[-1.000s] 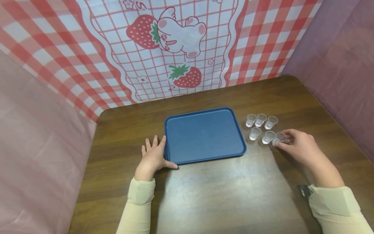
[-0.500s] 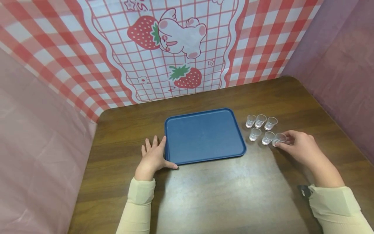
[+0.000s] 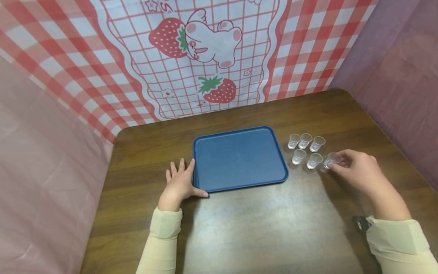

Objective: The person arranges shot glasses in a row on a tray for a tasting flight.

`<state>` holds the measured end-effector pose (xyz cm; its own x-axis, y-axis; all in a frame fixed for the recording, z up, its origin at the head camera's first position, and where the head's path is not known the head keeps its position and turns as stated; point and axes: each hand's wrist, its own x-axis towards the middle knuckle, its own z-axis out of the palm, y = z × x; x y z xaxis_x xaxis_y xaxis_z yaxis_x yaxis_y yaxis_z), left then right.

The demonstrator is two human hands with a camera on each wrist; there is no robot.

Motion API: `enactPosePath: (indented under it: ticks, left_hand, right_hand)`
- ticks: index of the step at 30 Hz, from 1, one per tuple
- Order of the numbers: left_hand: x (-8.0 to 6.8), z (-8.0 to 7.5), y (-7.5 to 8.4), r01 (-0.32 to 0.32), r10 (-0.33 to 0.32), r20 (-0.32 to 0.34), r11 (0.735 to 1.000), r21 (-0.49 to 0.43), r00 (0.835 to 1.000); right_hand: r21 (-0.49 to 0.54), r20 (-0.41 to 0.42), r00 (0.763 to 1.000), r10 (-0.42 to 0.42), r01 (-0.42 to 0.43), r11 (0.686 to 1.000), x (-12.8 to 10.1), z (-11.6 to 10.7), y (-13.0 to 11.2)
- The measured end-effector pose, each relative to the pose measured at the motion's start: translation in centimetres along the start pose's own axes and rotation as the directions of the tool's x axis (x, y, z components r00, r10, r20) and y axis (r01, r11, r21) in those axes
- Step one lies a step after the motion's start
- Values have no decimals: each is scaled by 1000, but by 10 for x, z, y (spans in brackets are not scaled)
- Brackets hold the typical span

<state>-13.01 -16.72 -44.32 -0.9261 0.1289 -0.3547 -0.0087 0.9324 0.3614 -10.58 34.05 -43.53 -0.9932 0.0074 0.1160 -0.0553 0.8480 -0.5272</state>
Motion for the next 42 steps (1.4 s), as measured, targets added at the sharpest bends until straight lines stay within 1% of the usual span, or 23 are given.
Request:
enactPosePath:
  ticks: [6,12,21,28,32,42]
  left_hand:
    - [0,0,0,1,-1,2,1000,-1,1000]
    - [0,0,0,0,0,-1,1000,1,1000]
    - [1,1,0,11,-12,5,1000,11,1000]
    - [0,0,1,18,-18,10,1000,9,1000]
    - [0,0,1,14,-14,5,1000,9,1000]
    - [-1,-1,2,20,-20,9,1000,16,1000]
  right_hand:
    - [22,11,999,30,-31,999,-2,-9,-6]
    - [34,3,999,43,-43,999,-3,-18,-12]
    - [8,-45,997,-56,57,998,3,-26,-19]
    - [12,-66,994,-85,86,996,9,-25,-34]
    - [26,-63,993,-98,99,995,14,-22,-42]
    - [57,-10,988,-157,158,986,23,-11,-66]
